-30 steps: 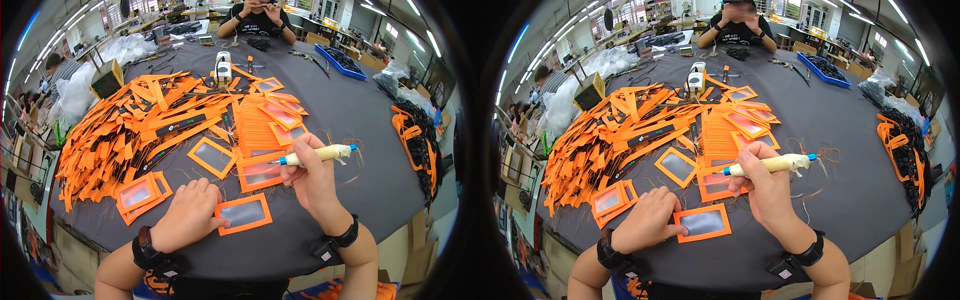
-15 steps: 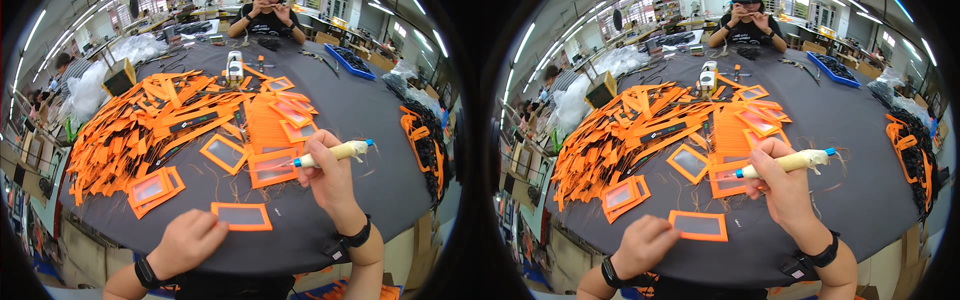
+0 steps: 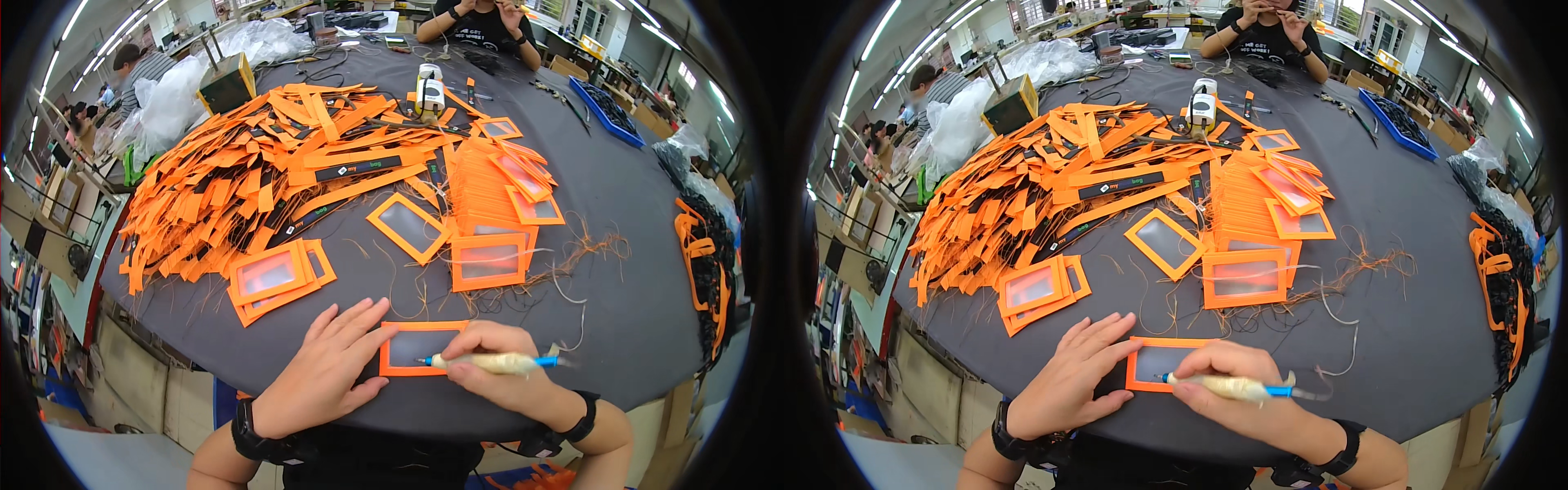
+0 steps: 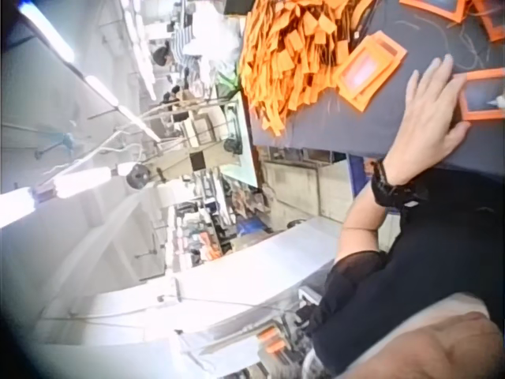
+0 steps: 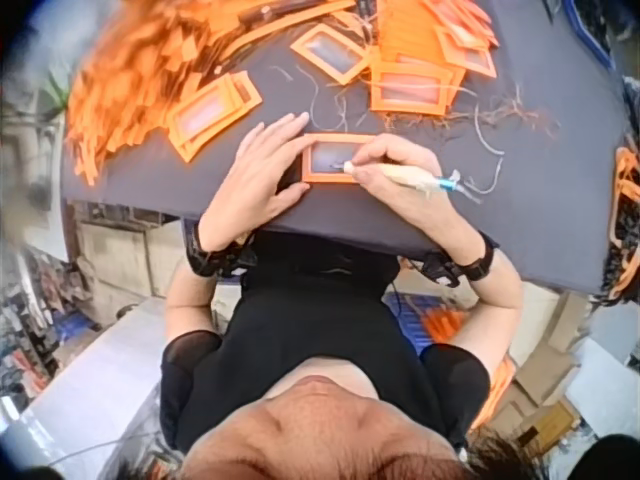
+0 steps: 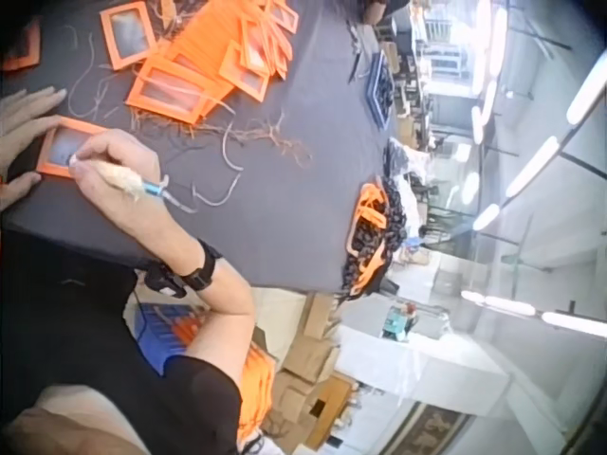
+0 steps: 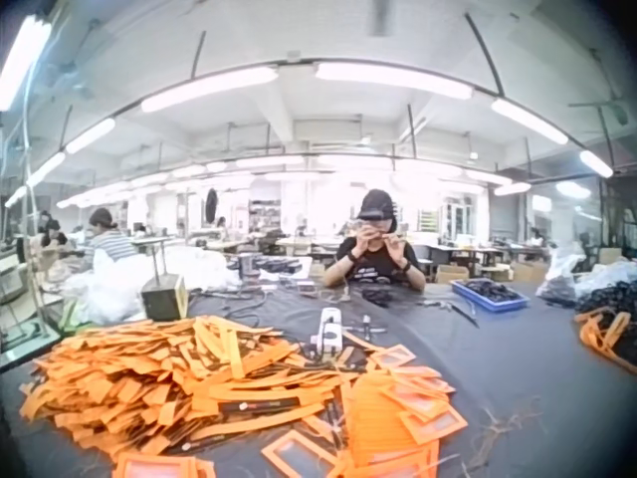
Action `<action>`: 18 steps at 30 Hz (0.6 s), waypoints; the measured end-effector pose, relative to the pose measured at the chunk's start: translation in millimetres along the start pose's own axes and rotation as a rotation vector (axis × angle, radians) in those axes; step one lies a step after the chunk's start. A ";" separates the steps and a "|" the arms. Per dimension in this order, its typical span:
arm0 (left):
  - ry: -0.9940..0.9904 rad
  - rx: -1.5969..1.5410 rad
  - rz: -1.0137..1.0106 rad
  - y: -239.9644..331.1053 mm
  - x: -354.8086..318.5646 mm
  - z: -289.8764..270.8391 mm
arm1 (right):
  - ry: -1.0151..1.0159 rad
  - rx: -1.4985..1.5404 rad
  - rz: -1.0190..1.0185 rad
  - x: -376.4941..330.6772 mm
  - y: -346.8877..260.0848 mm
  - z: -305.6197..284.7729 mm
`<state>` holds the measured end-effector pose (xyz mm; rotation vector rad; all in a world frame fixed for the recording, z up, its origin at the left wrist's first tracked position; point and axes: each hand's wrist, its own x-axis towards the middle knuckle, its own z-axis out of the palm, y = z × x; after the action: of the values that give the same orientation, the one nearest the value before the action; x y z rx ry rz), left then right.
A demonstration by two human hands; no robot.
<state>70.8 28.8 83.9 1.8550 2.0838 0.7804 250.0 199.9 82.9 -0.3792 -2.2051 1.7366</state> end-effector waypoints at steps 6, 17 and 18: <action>-0.037 -0.009 0.025 -3.4 -1.1 6.9 | 0.047 -0.046 0.013 -17.6 3.2 9.8; 0.123 -0.079 -0.038 0.3 -14.6 19.9 | 0.008 -0.340 -0.220 -21.9 13.1 12.1; 0.128 -0.088 -0.039 0.2 -14.5 19.6 | 0.010 -0.335 -0.206 -21.4 12.1 11.6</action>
<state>83.4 19.2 65.4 1.7559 2.1169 0.9883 265.2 184.0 66.9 -0.2234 -2.4332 1.2602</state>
